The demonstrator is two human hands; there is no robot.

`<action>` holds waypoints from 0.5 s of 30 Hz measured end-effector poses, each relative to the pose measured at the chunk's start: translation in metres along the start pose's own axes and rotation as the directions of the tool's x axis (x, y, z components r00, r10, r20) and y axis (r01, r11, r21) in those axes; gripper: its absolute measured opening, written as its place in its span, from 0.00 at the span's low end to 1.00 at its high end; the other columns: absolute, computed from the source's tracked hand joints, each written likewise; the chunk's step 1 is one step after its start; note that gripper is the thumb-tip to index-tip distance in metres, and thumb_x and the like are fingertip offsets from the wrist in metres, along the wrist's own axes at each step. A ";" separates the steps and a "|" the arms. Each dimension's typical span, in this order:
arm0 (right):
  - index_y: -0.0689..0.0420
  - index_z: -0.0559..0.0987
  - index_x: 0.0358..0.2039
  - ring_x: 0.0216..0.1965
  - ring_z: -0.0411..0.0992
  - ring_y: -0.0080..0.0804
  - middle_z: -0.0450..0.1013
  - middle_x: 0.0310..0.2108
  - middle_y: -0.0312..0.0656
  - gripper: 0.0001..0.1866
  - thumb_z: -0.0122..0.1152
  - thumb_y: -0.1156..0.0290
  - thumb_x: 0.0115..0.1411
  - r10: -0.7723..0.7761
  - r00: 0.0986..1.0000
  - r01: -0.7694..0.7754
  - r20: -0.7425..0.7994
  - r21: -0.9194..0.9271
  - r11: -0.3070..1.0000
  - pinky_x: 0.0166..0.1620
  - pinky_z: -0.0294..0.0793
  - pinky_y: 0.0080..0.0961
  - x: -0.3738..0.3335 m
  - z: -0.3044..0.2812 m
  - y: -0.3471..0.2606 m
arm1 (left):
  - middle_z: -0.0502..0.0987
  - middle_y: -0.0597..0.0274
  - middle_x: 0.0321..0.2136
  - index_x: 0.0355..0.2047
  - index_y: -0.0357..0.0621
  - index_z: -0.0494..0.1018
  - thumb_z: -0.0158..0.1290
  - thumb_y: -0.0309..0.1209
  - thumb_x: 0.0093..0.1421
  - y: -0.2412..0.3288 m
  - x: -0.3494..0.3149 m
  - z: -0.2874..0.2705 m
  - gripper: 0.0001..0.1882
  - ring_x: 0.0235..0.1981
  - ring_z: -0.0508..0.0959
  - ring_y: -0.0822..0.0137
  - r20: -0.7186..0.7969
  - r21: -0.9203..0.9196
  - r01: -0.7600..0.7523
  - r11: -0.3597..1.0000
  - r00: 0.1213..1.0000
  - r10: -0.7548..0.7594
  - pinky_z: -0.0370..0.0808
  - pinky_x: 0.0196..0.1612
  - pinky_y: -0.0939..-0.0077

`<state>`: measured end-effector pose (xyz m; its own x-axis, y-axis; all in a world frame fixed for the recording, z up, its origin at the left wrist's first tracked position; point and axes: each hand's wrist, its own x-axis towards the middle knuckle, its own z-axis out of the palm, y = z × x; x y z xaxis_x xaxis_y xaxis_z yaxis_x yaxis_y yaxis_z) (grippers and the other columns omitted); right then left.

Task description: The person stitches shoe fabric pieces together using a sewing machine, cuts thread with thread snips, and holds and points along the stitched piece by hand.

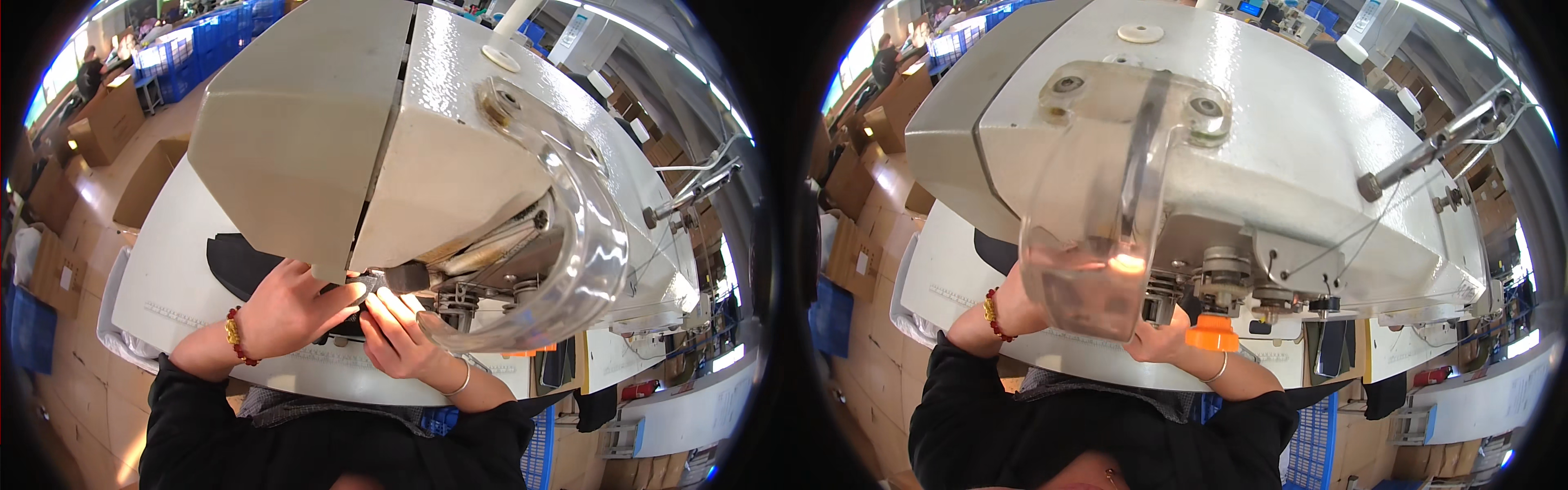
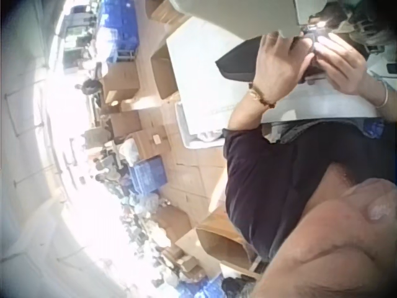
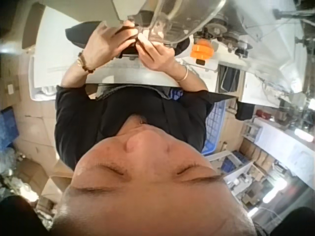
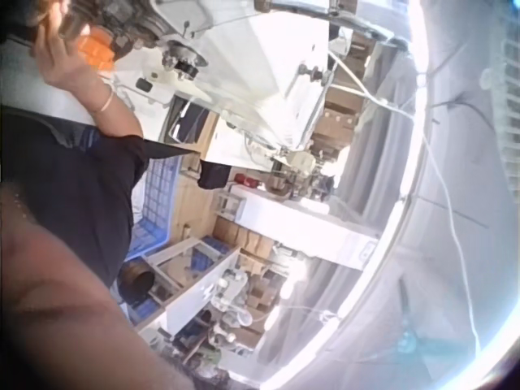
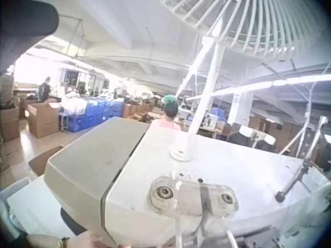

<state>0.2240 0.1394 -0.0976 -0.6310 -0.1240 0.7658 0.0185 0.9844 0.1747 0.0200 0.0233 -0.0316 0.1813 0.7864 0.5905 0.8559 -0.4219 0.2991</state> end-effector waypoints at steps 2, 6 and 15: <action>0.62 0.83 0.38 0.49 0.78 0.43 0.77 0.47 0.49 0.12 0.63 0.73 0.53 0.040 0.999 -0.040 0.002 0.063 0.997 0.49 0.80 0.40 0.000 -0.002 0.001 | 0.74 0.58 0.46 0.39 0.45 0.77 0.66 0.30 0.50 0.000 -0.001 0.002 0.16 0.48 0.75 0.53 -0.015 0.041 -0.015 0.999 1.000 0.015 0.75 0.48 0.60; 0.62 0.83 0.39 0.48 0.78 0.42 0.77 0.47 0.50 0.12 0.63 0.73 0.53 -0.192 0.974 0.204 0.117 -0.097 0.974 0.47 0.80 0.36 0.008 -0.011 0.012 | 0.73 0.57 0.45 0.42 0.45 0.78 0.65 0.29 0.52 -0.001 -0.005 0.008 0.16 0.46 0.75 0.53 -0.024 0.040 0.022 0.999 0.999 -0.021 0.74 0.47 0.59; 0.62 0.82 0.43 0.47 0.78 0.41 0.77 0.48 0.51 0.16 0.66 0.73 0.52 0.018 0.973 -0.052 0.229 0.145 0.988 0.44 0.79 0.33 0.016 -0.030 0.018 | 0.76 0.61 0.37 0.44 0.46 0.79 0.66 0.29 0.51 -0.012 -0.006 0.018 0.18 0.40 0.77 0.56 -0.062 0.147 -0.081 0.986 0.994 0.091 0.76 0.38 0.62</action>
<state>0.2373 0.1513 -0.0633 -0.7916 -0.0746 0.6064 -0.0613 0.9972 0.0426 0.0175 0.0315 -0.0520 0.2280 0.7151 0.6608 0.9002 -0.4135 0.1368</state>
